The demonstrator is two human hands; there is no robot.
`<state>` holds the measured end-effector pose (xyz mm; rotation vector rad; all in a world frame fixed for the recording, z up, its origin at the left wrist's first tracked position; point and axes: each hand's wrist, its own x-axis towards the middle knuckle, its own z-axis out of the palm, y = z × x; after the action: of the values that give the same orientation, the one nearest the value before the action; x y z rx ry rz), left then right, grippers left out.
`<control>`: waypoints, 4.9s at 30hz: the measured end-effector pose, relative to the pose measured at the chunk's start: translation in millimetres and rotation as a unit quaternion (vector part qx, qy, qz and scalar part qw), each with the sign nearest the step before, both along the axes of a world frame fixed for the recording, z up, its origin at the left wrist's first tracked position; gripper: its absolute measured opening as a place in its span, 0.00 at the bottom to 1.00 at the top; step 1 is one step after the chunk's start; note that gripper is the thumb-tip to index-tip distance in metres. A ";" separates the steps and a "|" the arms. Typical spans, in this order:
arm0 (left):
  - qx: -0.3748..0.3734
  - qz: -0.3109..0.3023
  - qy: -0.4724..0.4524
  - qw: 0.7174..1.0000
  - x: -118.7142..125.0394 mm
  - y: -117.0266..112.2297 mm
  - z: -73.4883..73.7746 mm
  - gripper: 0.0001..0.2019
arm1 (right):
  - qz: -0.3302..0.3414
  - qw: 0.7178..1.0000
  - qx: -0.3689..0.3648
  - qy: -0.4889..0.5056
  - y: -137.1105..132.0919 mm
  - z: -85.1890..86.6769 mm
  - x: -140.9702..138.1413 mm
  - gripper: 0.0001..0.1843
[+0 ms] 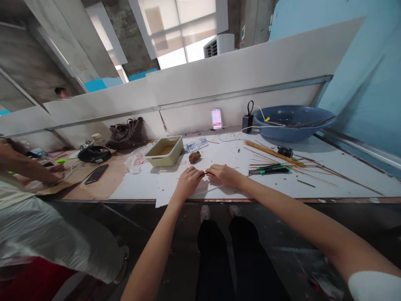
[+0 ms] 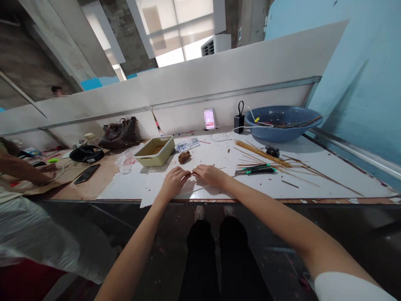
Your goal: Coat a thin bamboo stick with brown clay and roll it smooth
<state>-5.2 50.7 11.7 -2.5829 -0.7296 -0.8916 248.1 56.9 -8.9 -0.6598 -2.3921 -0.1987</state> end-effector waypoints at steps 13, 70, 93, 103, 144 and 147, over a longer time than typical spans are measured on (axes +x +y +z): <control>-0.003 -0.013 -0.028 1.000 -1.6 0.5 0.1 0.11 | 0.026 1.000 -0.005 -0.005 -3.7 4.5 1.3 0.07; -0.018 -0.005 -0.047 0.999 -0.7 5.2 -3.4 0.08 | -0.008 0.999 -0.029 -0.012 -0.5 5.6 2.5 0.10; -0.043 -0.025 -0.061 0.997 -3.4 6.7 -4.0 0.05 | 0.020 0.998 -0.041 0.038 0.0 4.0 1.8 0.06; -0.022 -0.032 -0.087 0.995 -3.7 7.6 -4.6 0.08 | 0.033 0.998 -0.034 0.033 -0.3 7.4 4.6 0.09; 0.006 0.012 -0.016 1.000 -1.8 -2.8 1.4 0.10 | 0.010 0.994 -0.067 0.090 -3.2 2.3 5.1 0.09; 0.002 0.015 -0.008 1.000 -1.0 -2.1 0.4 0.10 | 0.015 0.995 -0.060 0.079 -3.3 0.5 2.7 0.11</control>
<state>-6.2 48.6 12.1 -2.5566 -0.7690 -0.9051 250.8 53.5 -8.4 -0.6683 -2.2735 0.0115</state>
